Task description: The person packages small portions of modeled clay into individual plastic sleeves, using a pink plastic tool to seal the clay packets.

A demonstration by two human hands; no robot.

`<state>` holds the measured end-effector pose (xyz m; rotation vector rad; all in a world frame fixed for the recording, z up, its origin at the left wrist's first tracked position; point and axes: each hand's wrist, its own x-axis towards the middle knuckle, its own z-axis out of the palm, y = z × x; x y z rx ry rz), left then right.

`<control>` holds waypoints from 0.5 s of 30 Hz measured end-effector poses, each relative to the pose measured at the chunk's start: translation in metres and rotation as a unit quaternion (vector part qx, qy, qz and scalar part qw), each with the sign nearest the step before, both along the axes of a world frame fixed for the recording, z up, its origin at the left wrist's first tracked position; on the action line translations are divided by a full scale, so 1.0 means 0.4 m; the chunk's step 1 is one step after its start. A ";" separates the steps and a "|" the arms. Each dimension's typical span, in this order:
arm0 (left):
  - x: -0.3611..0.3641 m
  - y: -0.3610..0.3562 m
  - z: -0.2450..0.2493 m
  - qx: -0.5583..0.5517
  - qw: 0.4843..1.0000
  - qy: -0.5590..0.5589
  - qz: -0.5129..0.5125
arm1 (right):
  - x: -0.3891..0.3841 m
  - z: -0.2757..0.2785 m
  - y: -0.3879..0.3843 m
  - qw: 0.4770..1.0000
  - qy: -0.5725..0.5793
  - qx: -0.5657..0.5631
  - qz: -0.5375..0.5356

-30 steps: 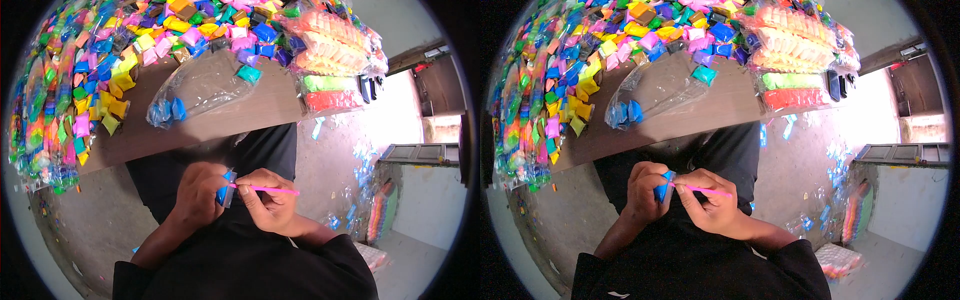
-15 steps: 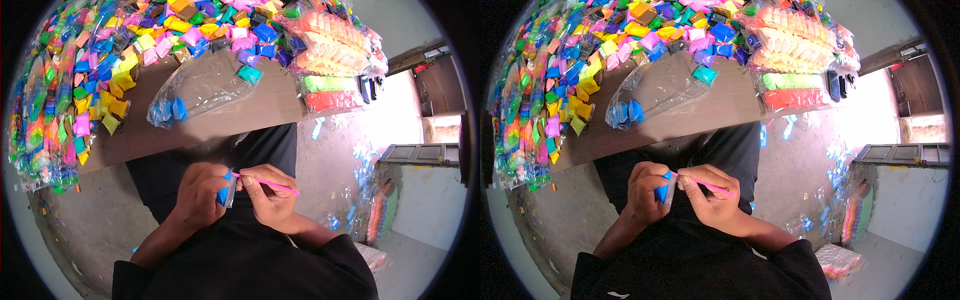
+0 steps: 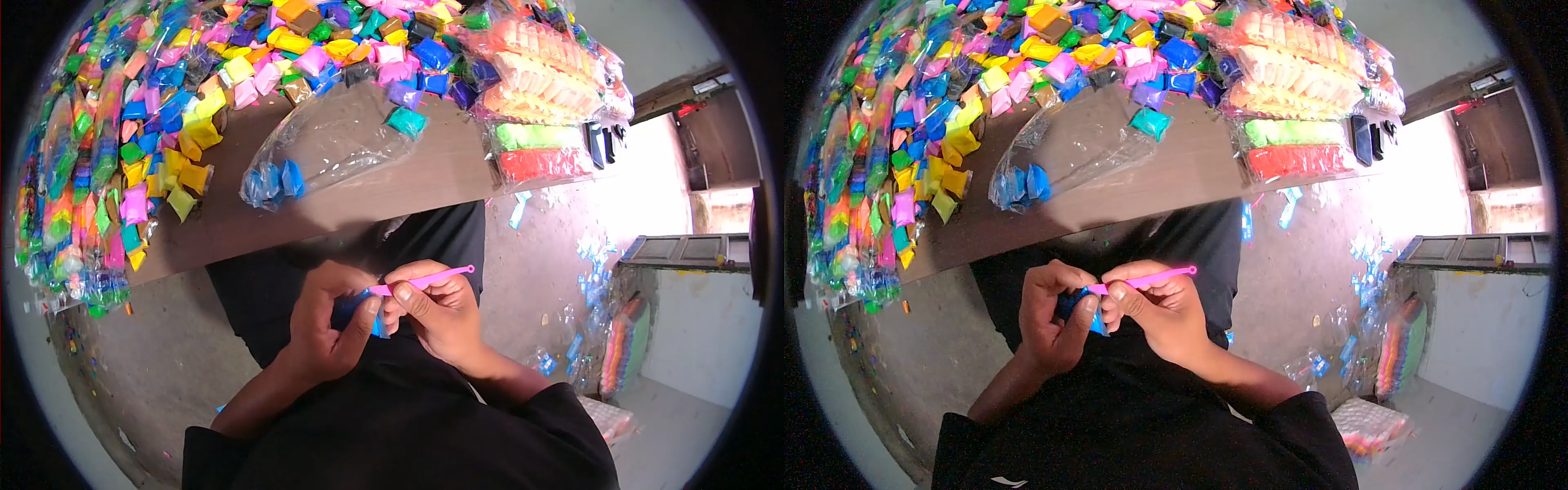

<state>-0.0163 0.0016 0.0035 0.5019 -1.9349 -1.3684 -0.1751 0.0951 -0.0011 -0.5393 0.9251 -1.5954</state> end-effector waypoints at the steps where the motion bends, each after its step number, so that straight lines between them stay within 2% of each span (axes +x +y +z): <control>1: -0.001 0.006 -0.006 0.000 1.000 0.000 0.001 | -0.003 0.001 0.000 1.000 0.000 0.000 0.001; 3: -0.009 0.018 -0.027 0.090 0.993 0.072 0.035 | -0.009 0.003 0.000 0.996 -0.075 0.036 0.020; 10: 0.000 0.005 -0.023 0.053 0.998 0.041 0.016 | -0.016 0.003 -0.005 0.984 -0.165 0.066 0.035; 15: 0.006 -0.002 0.003 0.151 0.986 0.033 -0.061 | -0.042 -0.005 -0.007 0.979 -0.187 0.031 0.081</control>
